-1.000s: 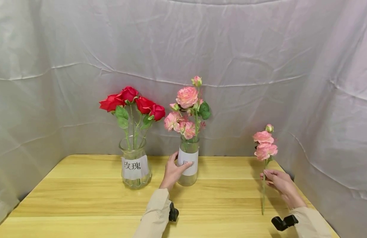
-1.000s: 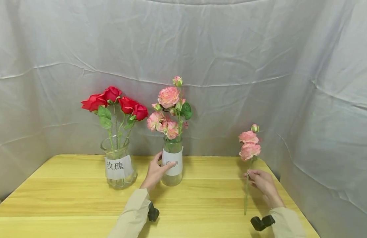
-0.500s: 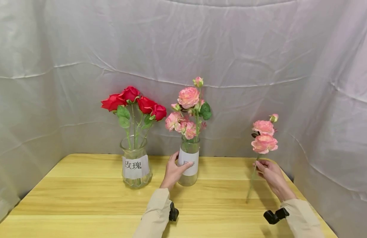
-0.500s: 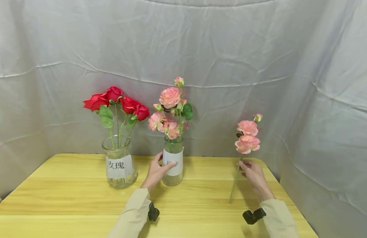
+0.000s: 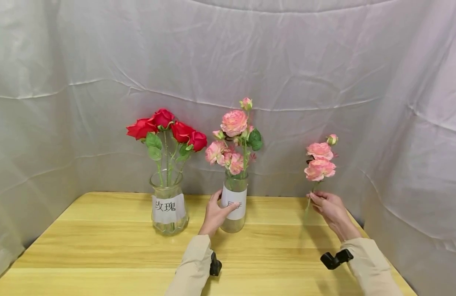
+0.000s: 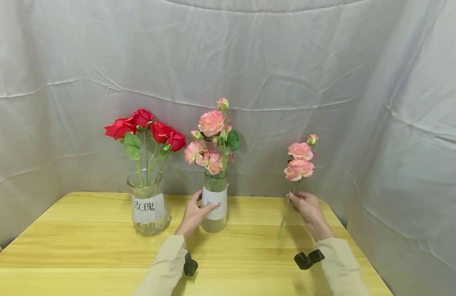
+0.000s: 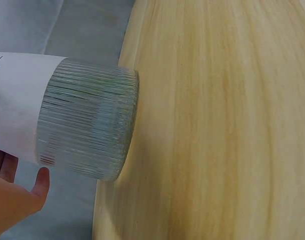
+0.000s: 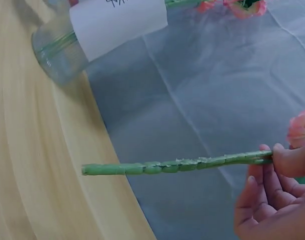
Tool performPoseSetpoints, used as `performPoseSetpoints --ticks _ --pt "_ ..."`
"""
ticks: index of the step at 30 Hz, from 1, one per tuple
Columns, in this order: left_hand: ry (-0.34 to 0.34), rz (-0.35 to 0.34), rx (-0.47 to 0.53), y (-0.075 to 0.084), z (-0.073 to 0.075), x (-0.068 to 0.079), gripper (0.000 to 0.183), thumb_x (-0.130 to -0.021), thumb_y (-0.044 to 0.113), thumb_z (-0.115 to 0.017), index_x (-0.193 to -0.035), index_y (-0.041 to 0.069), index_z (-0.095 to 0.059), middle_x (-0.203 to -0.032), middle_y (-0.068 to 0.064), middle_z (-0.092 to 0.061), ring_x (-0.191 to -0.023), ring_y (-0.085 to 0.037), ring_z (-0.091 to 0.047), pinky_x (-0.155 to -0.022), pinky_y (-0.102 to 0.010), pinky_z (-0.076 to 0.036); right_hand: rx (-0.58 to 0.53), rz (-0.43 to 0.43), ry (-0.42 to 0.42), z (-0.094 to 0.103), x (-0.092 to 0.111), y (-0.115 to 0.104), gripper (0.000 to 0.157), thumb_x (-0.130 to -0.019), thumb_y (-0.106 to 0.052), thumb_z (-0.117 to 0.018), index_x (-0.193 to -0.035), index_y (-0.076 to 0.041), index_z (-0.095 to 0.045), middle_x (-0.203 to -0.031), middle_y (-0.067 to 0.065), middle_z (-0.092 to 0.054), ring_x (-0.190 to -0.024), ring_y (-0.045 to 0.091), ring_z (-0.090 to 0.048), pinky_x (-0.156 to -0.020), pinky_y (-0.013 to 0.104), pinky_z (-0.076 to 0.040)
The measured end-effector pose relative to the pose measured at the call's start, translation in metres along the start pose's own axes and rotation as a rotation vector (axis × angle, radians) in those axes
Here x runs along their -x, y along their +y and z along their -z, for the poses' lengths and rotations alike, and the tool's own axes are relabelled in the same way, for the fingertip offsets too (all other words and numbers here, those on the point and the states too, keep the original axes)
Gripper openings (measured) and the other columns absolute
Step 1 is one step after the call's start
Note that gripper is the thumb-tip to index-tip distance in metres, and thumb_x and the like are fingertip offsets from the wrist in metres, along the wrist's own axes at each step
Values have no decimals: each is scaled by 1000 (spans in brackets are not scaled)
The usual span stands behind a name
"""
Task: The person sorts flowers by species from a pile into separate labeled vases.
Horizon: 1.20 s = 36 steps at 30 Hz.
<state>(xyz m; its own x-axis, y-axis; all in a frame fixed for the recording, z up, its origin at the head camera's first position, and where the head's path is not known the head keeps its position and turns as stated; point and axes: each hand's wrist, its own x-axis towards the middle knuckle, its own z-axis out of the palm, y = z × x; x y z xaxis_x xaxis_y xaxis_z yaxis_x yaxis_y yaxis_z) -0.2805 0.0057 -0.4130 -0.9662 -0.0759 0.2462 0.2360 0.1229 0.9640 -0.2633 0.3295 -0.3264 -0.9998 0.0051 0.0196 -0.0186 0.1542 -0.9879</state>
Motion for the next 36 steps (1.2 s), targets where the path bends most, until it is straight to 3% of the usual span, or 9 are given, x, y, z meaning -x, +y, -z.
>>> performPoseSetpoints --ticks 11,36 --pt "10 -13 -2 1 1 0 72 -78 27 -81 -136 1 -49 -130 -17 -50 -118 -33 -48 -98 -50 -40 -131 -33 95 -13 -5 -21 26 -101 -12 -50 -123 2 -45 -81 -18 -65 -82 -2 -56 -72 17 -45" --pt "4 -28 16 1 1 1 71 -78 25 -81 -137 1 -48 -129 -17 -50 -118 -33 -47 -98 -50 -39 -384 -30 138 -65 -26 -93 8 -99 -10 -53 -106 -5 -51 -83 -7 -66 -77 3 -58 -67 17 -47"
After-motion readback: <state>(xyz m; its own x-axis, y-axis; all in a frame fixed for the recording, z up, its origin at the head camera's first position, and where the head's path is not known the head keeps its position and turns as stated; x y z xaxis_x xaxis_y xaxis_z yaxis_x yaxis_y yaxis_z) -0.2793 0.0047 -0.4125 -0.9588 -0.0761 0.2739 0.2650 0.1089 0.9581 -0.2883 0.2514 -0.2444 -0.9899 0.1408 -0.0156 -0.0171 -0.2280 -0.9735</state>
